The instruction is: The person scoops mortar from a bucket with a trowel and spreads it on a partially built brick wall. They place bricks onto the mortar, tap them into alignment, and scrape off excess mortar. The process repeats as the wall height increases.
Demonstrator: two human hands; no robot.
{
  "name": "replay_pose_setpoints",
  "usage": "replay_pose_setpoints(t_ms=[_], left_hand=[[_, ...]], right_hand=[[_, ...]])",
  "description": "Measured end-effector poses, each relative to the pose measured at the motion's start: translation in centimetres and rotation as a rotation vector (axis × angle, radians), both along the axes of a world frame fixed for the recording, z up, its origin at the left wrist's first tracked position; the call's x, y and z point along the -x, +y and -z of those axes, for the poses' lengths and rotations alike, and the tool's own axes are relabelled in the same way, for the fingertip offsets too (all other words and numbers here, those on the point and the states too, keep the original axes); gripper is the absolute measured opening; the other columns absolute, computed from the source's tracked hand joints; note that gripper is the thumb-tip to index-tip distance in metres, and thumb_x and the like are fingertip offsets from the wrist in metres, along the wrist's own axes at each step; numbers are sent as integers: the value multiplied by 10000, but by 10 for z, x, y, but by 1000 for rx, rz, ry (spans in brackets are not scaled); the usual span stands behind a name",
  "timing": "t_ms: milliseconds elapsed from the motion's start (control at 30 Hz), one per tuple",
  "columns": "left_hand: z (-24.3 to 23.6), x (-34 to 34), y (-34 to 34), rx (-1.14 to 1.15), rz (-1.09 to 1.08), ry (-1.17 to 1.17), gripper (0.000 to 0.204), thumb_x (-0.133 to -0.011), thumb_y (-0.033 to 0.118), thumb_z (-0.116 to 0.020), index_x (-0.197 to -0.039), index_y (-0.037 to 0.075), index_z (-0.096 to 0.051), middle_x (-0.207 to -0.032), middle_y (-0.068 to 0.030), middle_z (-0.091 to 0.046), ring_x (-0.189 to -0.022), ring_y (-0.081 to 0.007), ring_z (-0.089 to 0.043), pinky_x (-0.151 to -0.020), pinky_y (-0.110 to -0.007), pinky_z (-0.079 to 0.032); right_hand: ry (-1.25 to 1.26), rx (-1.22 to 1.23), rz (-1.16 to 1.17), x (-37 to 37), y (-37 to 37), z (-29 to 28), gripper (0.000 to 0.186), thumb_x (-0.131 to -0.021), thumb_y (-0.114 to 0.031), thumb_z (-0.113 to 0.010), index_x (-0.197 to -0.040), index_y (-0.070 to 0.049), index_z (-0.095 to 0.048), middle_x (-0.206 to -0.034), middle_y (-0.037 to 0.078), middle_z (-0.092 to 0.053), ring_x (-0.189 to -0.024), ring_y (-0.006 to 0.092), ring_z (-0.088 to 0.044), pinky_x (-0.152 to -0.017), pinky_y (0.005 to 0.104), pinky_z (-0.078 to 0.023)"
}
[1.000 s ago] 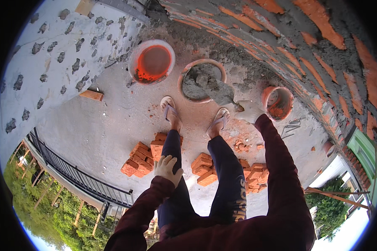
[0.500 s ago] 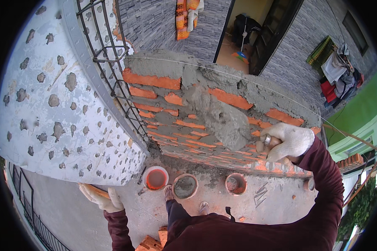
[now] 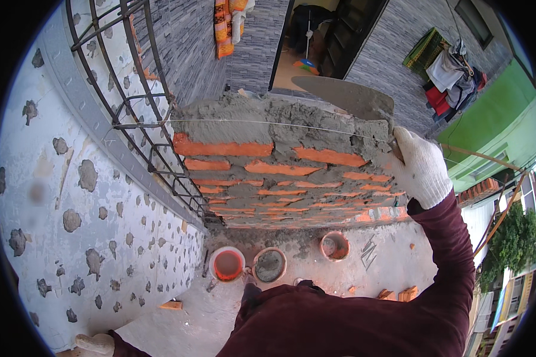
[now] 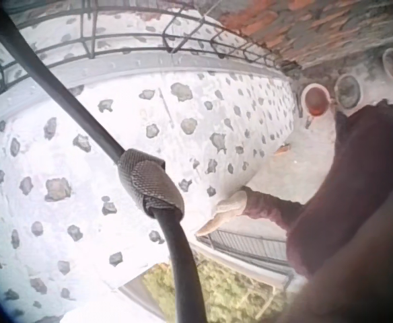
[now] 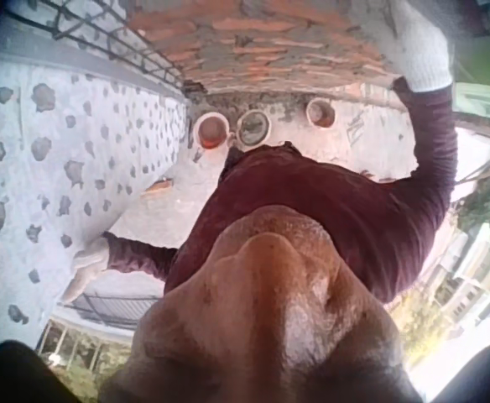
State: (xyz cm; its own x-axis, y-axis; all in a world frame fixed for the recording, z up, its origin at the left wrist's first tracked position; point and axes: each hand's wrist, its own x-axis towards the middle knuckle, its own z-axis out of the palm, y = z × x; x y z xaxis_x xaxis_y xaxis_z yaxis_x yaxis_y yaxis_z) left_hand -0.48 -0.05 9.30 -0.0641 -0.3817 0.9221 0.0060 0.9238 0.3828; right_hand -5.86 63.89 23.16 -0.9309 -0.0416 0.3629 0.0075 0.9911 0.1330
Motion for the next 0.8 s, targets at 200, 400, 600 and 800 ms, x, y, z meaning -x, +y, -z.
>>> replay_pose_setpoints(t_ms=[200, 400, 600, 800], left_hand=[[7, 19, 25, -117, 104, 23, 962, -951, 490, -672, -1587, -77, -225, -1571, -270, -333, -1449, -387, -366, -1205, -506, -328], [10, 27, 35, -213, 206, 50, 960, -944, 430, -702, -1588, -83, -206, -1572, -274, -345, -1438, -381, -383, -1203, -512, -324], [9, 9, 22, -296, 227, 90, 965, -938, 370, -731, -1590, -88, -188, -1573, -277, -357, -1427, -375, -400, -1202, -518, -320], [6, -3, 17, -373, 274, 125, 974, -931, 310, -760, -1592, -93, -169, -1575, -281, -369, -1416, -368, -417, -1201, -525, -316]], right_hand=[[-384, 562, 261, -83, -59, -35, 355, -888, -174, -714, -1160, 32, -617, -739, 129, -607, -658, 267, -643, -649, 371, -507], [-385, 570, 70, -60, -86, 53, 374, -933, -212, -693, -1192, 39, -593, -849, 243, -686, -820, 431, -709, -700, 454, -553], [-323, 736, 272, -59, -65, 85, 373, -942, -169, -652, -1210, 79, -576, -767, 144, -641, -694, 286, -687, -659, 391, -535], [-191, 1651, 251, -70, -151, 82, 437, -1058, -244, -518, -1306, 113, -487, -785, 90, -594, -489, 143, -550, -440, 275, -473]])
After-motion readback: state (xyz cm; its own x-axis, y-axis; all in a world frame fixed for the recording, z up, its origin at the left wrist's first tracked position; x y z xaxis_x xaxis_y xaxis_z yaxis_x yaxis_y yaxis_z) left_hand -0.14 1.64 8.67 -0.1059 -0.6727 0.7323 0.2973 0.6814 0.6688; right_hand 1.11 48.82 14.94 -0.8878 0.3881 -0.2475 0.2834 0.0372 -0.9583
